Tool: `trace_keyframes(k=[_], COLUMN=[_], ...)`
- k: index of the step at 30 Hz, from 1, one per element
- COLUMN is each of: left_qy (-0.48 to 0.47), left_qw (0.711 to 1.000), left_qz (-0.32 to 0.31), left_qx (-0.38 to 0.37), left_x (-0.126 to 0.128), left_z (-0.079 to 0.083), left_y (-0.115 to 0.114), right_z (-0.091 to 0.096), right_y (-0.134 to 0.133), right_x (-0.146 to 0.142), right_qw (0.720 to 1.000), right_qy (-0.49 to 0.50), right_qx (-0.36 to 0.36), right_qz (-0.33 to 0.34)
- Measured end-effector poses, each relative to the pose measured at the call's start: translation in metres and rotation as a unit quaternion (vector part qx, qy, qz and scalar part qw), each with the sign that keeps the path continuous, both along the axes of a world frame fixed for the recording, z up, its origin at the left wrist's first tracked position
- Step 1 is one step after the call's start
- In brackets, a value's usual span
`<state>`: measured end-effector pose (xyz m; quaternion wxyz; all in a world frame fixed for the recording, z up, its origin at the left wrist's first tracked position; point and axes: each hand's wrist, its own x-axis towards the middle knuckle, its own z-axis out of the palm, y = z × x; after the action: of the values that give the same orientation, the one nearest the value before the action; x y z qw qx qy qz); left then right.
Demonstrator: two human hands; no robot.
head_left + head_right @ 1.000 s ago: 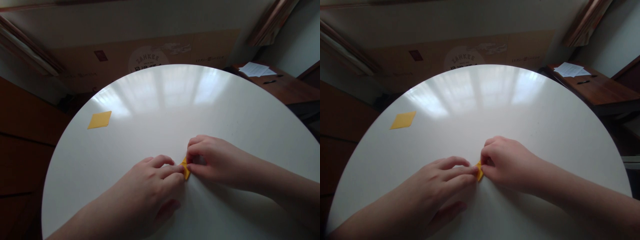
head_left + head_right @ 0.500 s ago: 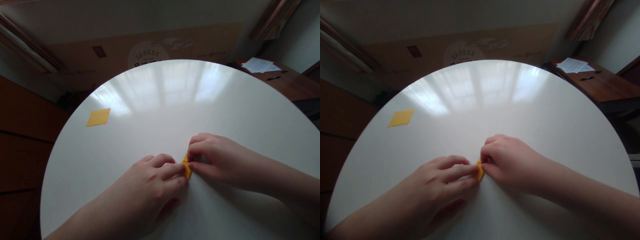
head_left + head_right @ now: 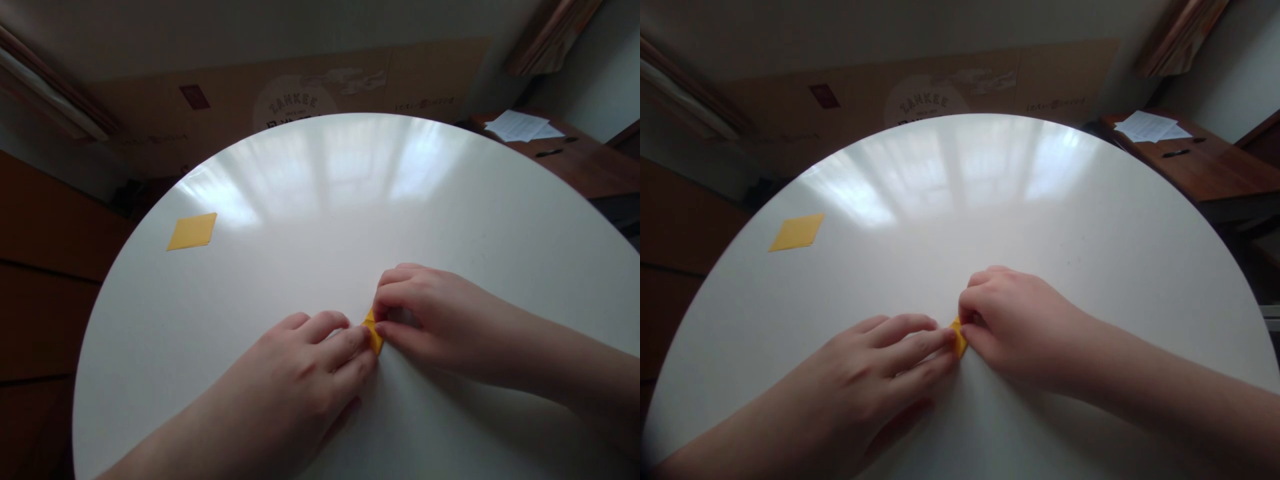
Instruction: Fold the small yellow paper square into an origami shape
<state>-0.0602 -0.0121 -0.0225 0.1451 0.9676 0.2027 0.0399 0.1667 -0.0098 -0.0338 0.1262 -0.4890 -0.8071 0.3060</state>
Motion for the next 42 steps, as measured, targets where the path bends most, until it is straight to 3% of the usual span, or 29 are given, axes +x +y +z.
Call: trace_keyframes(k=[20,34,42], left_qy=[0.002,0.002,-0.004], left_qw=[1.000,0.998,0.998], left_qz=[-0.001,0.011,0.012], left_qx=[0.001,-0.068,-0.056], left_x=[0.0025,-0.0001,-0.0005], left_z=[0.0036,0.0069,0.0022], left_y=[-0.0001,0.0020,0.0012], right_z=[0.0003,0.0014,-0.0003], right_y=[-0.0025,-0.0048,-0.0041], right_x=[-0.0033,-0.0058,-0.0064], right_qw=[0.999,0.999,0.999], right_qy=[-0.024,-0.039,-0.038], right_qx=[0.019,0.018,0.018], right_qz=[-0.011,-0.018,-0.017])
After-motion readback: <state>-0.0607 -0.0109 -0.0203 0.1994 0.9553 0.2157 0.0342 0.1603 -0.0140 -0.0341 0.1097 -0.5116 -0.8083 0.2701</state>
